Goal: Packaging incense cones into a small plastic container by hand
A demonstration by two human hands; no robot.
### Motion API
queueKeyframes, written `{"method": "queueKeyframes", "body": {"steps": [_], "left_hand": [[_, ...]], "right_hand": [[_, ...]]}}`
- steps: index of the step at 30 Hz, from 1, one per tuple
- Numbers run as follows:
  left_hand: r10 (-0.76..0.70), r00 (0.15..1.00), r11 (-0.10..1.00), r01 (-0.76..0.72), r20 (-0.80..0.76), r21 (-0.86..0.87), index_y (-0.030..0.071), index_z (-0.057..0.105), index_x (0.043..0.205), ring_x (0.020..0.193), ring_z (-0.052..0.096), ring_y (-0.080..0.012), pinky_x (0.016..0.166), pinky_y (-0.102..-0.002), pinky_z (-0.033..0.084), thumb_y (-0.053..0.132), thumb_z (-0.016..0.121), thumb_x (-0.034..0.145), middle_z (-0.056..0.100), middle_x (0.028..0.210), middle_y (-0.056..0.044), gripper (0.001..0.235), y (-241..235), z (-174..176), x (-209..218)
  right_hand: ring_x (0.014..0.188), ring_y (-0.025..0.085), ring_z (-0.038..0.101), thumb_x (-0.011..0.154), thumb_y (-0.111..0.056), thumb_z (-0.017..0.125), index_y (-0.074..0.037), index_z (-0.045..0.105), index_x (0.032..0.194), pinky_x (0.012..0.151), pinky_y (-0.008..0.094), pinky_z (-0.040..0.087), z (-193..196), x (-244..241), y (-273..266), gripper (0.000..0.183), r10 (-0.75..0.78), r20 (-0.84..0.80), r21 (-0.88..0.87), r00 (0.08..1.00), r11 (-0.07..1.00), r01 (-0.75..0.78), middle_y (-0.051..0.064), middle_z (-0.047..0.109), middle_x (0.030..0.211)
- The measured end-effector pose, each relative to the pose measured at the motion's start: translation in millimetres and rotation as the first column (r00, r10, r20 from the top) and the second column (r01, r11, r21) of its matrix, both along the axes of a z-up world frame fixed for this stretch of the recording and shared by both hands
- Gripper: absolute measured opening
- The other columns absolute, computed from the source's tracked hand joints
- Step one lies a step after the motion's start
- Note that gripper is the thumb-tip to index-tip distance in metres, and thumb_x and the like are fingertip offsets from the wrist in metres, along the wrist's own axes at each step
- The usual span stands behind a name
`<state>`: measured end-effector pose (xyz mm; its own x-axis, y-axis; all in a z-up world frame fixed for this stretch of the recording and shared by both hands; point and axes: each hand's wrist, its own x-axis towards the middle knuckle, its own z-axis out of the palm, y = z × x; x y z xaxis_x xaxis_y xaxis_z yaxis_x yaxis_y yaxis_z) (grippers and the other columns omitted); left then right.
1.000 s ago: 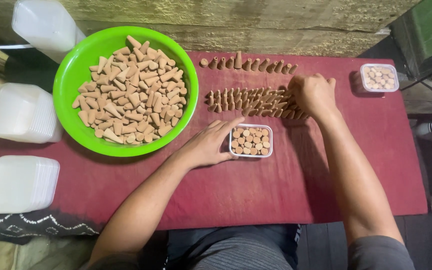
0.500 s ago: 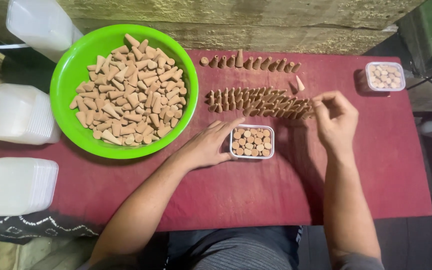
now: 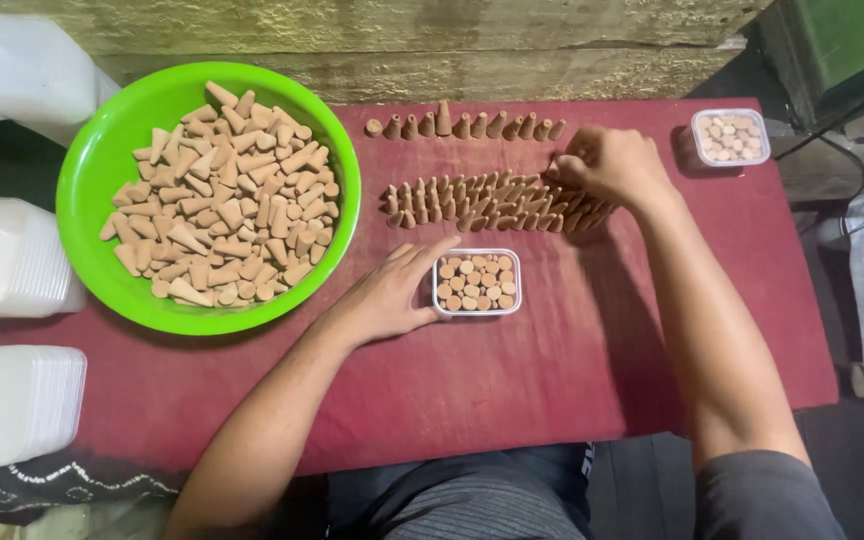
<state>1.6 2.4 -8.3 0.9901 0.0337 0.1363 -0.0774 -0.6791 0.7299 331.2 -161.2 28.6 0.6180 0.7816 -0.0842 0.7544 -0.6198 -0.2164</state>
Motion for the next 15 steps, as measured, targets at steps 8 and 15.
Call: {"method": "queueKeyframes", "body": {"steps": [8,15], "left_hand": [[-0.002,1.0,1.0,0.002,-0.007,-0.019,0.011,0.036,0.157,0.121,0.058,-0.0383,0.107,-0.049,0.045,0.021,0.087,0.072,0.061,0.13,-0.02,0.099,0.3,-3.2,0.3],[-0.009,0.998,0.997,0.004,-0.059,-0.079,0.012,0.03,0.159,0.123,0.057,-0.0398,0.108,-0.05,0.043,0.023,0.089,0.073,0.06,0.134,-0.023,0.105,3.8,-2.7,-4.0]], "right_hand": [[0.096,0.04,0.076,0.088,-0.06,0.064,-0.031,0.078,0.094,0.091,0.05,0.044,-61.1,38.5,26.1,0.033,-0.083,0.181,-0.235,0.98,0.964,0.125,0.01,0.079,0.089],[0.094,0.044,0.068,0.096,-0.009,0.075,0.001,0.069,0.104,0.082,0.052,0.056,47.9,-53.9,0.9,0.014,0.171,-0.115,0.364,0.979,0.924,-0.119,0.022,0.06,0.095]]}}
